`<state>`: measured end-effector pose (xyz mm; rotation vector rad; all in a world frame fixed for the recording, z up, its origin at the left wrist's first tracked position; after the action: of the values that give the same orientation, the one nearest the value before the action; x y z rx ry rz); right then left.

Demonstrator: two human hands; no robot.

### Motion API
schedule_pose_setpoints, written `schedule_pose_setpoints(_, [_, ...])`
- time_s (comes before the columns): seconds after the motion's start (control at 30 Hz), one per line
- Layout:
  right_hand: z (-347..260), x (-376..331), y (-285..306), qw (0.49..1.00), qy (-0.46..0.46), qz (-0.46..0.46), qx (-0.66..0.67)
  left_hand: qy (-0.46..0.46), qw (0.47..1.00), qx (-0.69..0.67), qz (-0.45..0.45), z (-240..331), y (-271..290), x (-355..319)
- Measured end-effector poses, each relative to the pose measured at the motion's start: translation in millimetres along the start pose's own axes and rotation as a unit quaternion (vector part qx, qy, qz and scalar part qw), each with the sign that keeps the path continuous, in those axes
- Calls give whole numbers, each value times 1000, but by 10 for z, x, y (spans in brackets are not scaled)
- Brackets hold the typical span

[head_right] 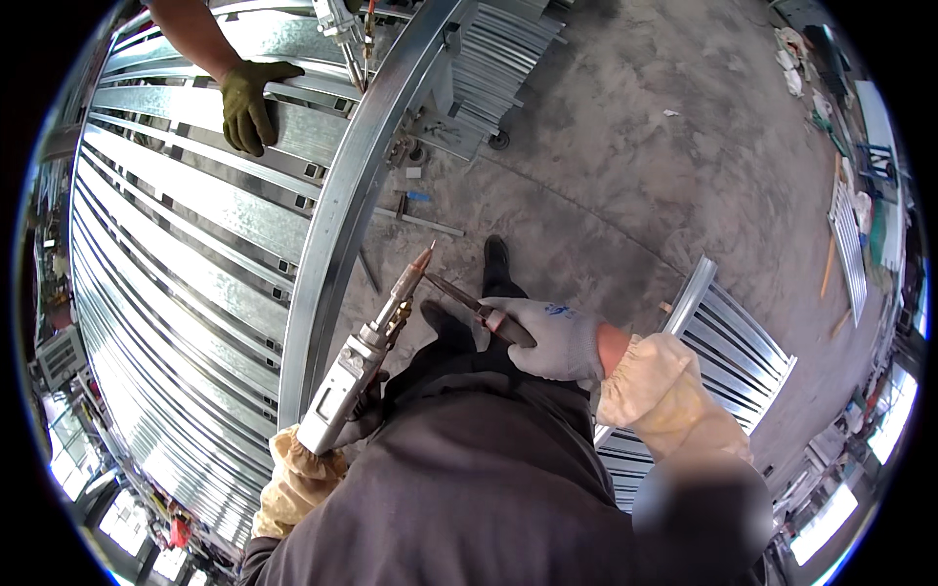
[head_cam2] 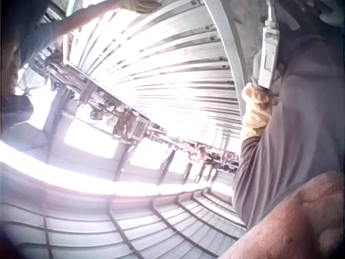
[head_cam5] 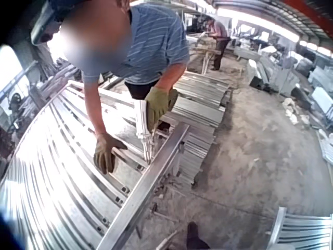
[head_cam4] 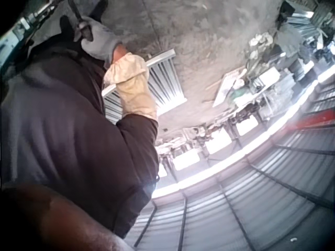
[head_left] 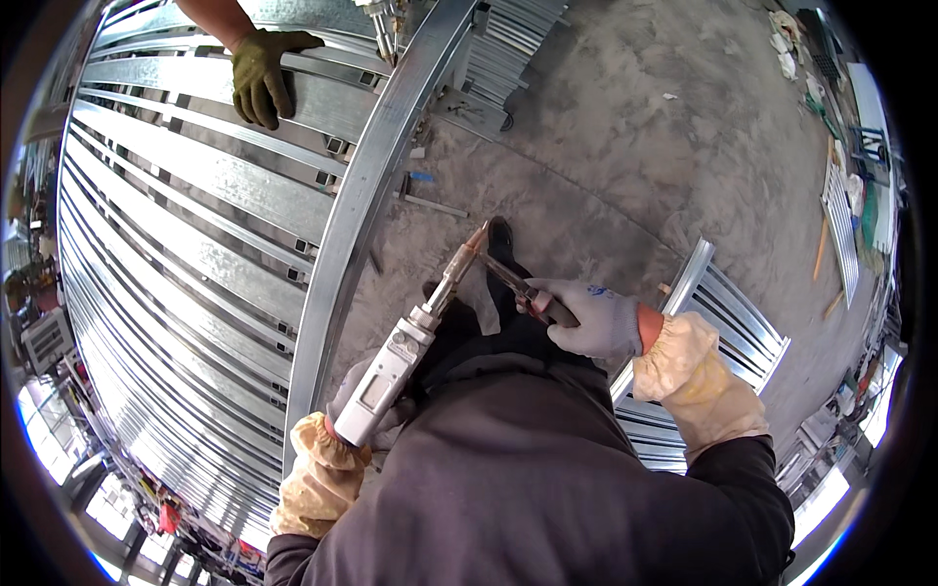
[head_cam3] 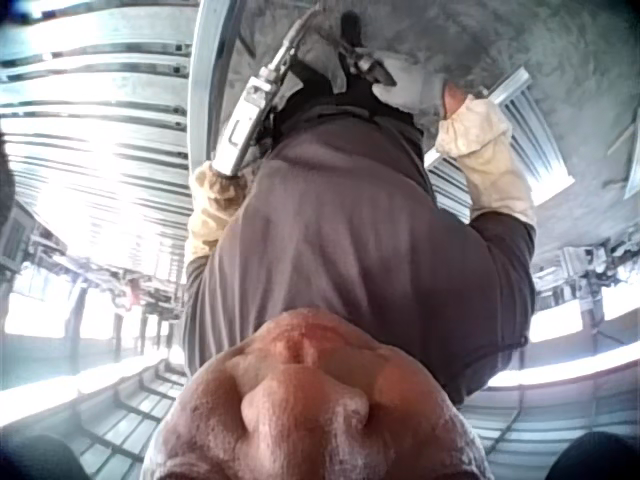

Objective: The person welds metal frame components using a handheld welding gun. They adjust the welding machine settings, position the frame, and weld multiple joints while wearing protective gloves and sleeves.

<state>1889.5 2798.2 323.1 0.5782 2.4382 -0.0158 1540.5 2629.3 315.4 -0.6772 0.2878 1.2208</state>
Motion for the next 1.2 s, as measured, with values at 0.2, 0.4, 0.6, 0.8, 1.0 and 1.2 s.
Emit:
schedule_pose_setpoints(0.2, [-364, -431, -329, 996, -17, 3, -88, -16, 989, 144, -9, 308, 46, -451])
schedule_pose_setpoints(0.4, [-873, -696, -651, 986, -43, -65, -149, -128, 939, 319, -12, 310, 236, -954])
schedule_pose_setpoints(0.6, [-1168, -831, -970, 971, -42, -103, -210, -169, 909, 382, 16, -116, 263, -1418])
schedule_pose_setpoints(0.8, [-1338, -840, -1025, 946, -116, -206, -224, -187, 861, 464, 85, -456, 50, -1627])
schedule_pose_setpoints(1.0, [-1241, -850, -1001, 908, -137, -265, -295, -174, 811, 531, 175, -820, -358, -1758])
schedule_pose_setpoints(1.2, [-792, -1096, -1012, 910, -150, -280, -268, -145, 762, 582, 243, -1194, -992, -1869])
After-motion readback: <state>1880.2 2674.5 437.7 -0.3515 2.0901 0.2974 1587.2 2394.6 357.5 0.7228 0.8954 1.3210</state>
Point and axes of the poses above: each hand's wrist, its own x-axis towards the middle knuckle, its own y-axis out of the back of the hand, z = x × y, the point moved 1 cm from there along x, towards the middle knuckle, and after that the axes turned 12 degrees about -x, right-handed, at the moved point
